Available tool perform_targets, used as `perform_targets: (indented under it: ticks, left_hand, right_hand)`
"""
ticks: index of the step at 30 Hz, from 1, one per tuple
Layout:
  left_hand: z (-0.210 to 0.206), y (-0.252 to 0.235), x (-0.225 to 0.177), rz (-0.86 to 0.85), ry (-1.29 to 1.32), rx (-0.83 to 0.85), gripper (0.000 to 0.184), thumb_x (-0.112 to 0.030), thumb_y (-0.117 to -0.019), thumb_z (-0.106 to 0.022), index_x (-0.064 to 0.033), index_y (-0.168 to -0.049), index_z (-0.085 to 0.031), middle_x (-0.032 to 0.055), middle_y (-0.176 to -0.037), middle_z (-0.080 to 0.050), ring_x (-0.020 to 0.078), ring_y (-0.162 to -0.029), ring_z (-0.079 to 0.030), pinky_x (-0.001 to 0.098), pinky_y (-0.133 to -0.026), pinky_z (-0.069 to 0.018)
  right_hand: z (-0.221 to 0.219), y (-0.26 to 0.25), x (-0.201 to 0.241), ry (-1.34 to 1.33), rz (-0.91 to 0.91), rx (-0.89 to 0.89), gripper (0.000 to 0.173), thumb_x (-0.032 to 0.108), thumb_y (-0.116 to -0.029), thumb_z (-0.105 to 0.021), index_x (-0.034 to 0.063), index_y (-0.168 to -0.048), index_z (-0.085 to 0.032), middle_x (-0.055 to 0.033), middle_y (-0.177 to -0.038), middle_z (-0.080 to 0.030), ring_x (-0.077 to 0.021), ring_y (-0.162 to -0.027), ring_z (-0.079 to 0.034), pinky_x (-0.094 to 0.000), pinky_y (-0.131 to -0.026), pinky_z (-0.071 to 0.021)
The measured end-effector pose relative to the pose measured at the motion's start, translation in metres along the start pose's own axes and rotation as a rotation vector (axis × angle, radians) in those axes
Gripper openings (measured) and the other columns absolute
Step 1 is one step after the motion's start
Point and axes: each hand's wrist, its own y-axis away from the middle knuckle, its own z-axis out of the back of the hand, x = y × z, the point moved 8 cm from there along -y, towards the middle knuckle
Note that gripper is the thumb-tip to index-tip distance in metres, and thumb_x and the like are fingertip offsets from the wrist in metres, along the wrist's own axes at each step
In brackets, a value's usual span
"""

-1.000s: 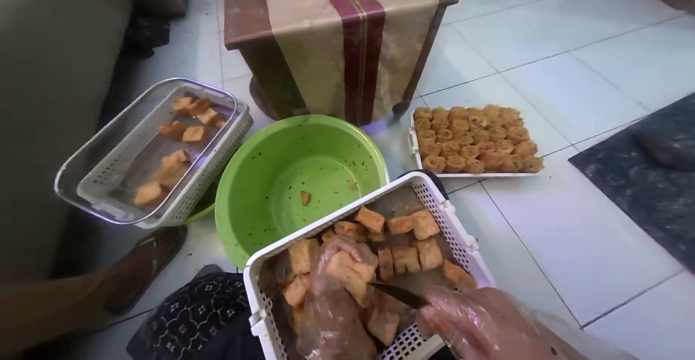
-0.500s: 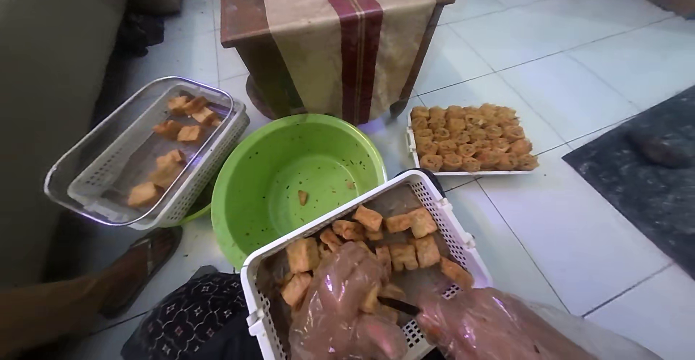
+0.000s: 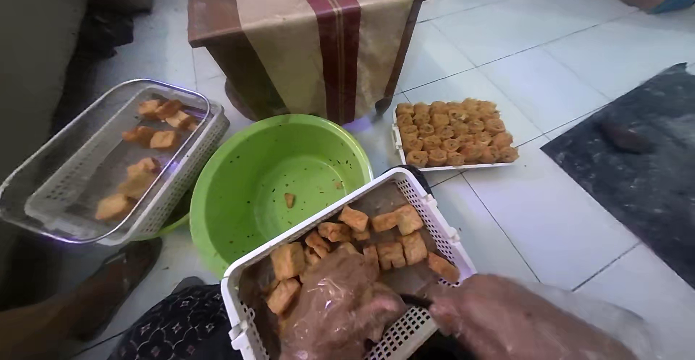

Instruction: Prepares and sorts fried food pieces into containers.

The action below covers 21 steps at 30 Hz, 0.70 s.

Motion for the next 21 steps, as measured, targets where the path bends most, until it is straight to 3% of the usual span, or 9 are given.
perform_targets:
  ticks: [2,3,6,8,10,13,16,19,21]
  left_hand:
    - [-0.006,0.004,0.012,0.124,-0.16,0.032,0.066,-0.068,-0.097,-0.045,-0.0116,-0.083,-0.077,0.0086,-0.089,-0.074,0.0289,-0.091,-0.072,0.0494,-0.075,-0.0603]
    - [-0.008,0.004,0.012,0.17,-0.218,0.049,0.06,-0.065,-0.0954,-0.052,-0.0112,-0.086,-0.077,0.0119,-0.095,-0.074,0.0328,-0.096,-0.072,0.0516,-0.076,-0.0604]
    - [-0.014,-0.008,-0.012,0.175,-0.255,0.031,0.037,-0.046,-0.0933,-0.063,-0.0175,-0.113,-0.076,0.0175,-0.123,-0.068,0.0385,-0.117,-0.064,0.0527,-0.09,-0.0569]
    - [-0.034,-0.021,-0.036,0.063,-0.245,-0.03,0.028,-0.034,-0.0942,-0.064,-0.0189,-0.115,-0.074,0.0143,-0.126,-0.067,0.0393,-0.125,-0.059,0.062,-0.104,-0.0463]
    - [-0.059,-0.034,-0.061,-0.078,-0.243,-0.087,0.026,-0.024,-0.0933,-0.066,-0.0191,-0.118,-0.074,0.0137,-0.126,-0.069,0.0425,-0.127,-0.059,0.0771,-0.105,-0.0347]
    - [-0.108,-0.053,-0.08,-0.14,-0.163,0.024,0.027,-0.015,-0.0934,-0.064,-0.011,-0.117,-0.075,0.0114,-0.127,-0.07,0.0348,-0.125,-0.063,0.0693,-0.107,-0.039]
    - [-0.139,-0.065,-0.077,-0.144,-0.076,0.154,0.025,-0.008,-0.0918,-0.065,-0.004,-0.114,-0.075,0.0184,-0.125,-0.07,0.0392,-0.124,-0.062,0.0681,-0.109,-0.0368]
    - [-0.122,-0.069,-0.062,-0.08,0.227,0.14,0.027,-0.019,-0.0824,-0.079,-0.005,-0.105,-0.076,0.0148,-0.113,-0.074,0.0335,-0.115,-0.067,0.0585,-0.108,-0.0443]
    - [-0.099,-0.065,-0.044,0.087,0.524,0.118,0.031,-0.029,-0.0849,-0.08,-0.0067,-0.105,-0.074,0.0086,-0.103,-0.074,0.0215,-0.099,-0.07,0.044,-0.093,-0.0563]
  right_hand:
    - [0.019,0.015,-0.026,-0.018,-0.042,-0.109,0.041,0.037,-0.1091,-0.039,0.0114,-0.099,-0.069,-0.0079,-0.073,-0.066,-0.0258,-0.065,-0.068,-0.0493,-0.054,-0.0538]
    - [0.029,0.02,-0.037,-0.011,-0.059,-0.188,0.041,0.038,-0.1082,-0.038,0.0137,-0.095,-0.069,-0.0029,-0.067,-0.062,-0.0193,-0.058,-0.063,-0.0427,-0.049,-0.0505]
    - [0.052,0.03,-0.054,0.017,-0.111,-0.388,0.038,0.037,-0.1052,-0.04,0.0167,-0.087,-0.067,0.0045,-0.06,-0.054,-0.0092,-0.049,-0.053,-0.0322,-0.043,-0.0443]
    - [0.054,0.03,-0.056,0.011,-0.112,-0.431,0.039,0.038,-0.1062,-0.039,0.0185,-0.088,-0.067,0.0069,-0.059,-0.052,-0.0057,-0.049,-0.051,-0.0282,-0.043,-0.0432]
    - [0.05,0.025,-0.054,-0.019,-0.114,-0.418,0.04,0.039,-0.1064,-0.038,0.0181,-0.089,-0.067,0.0066,-0.06,-0.052,-0.0054,-0.05,-0.051,-0.0273,-0.044,-0.0432]
    - [0.045,0.022,-0.053,-0.039,-0.099,-0.425,0.04,0.039,-0.1068,-0.039,0.0169,-0.089,-0.067,0.0056,-0.062,-0.052,-0.0059,-0.052,-0.052,-0.0269,-0.046,-0.0429]
    - [0.043,0.022,-0.057,-0.048,-0.108,-0.441,0.039,0.038,-0.1063,-0.038,0.0165,-0.091,-0.067,0.0051,-0.062,-0.053,-0.0071,-0.052,-0.053,-0.0284,-0.046,-0.0439]
    - [0.049,0.028,-0.061,-0.11,-0.082,-0.539,0.038,0.038,-0.1074,-0.039,0.0188,-0.092,-0.068,0.0078,-0.061,-0.051,-0.003,-0.049,-0.048,-0.0242,-0.043,-0.0403]
    - [0.052,0.032,-0.062,-0.201,-0.061,-0.575,0.035,0.036,-0.1084,-0.04,0.0198,-0.093,-0.067,0.0097,-0.062,-0.05,0.0006,-0.05,-0.045,-0.0196,-0.044,-0.0384]
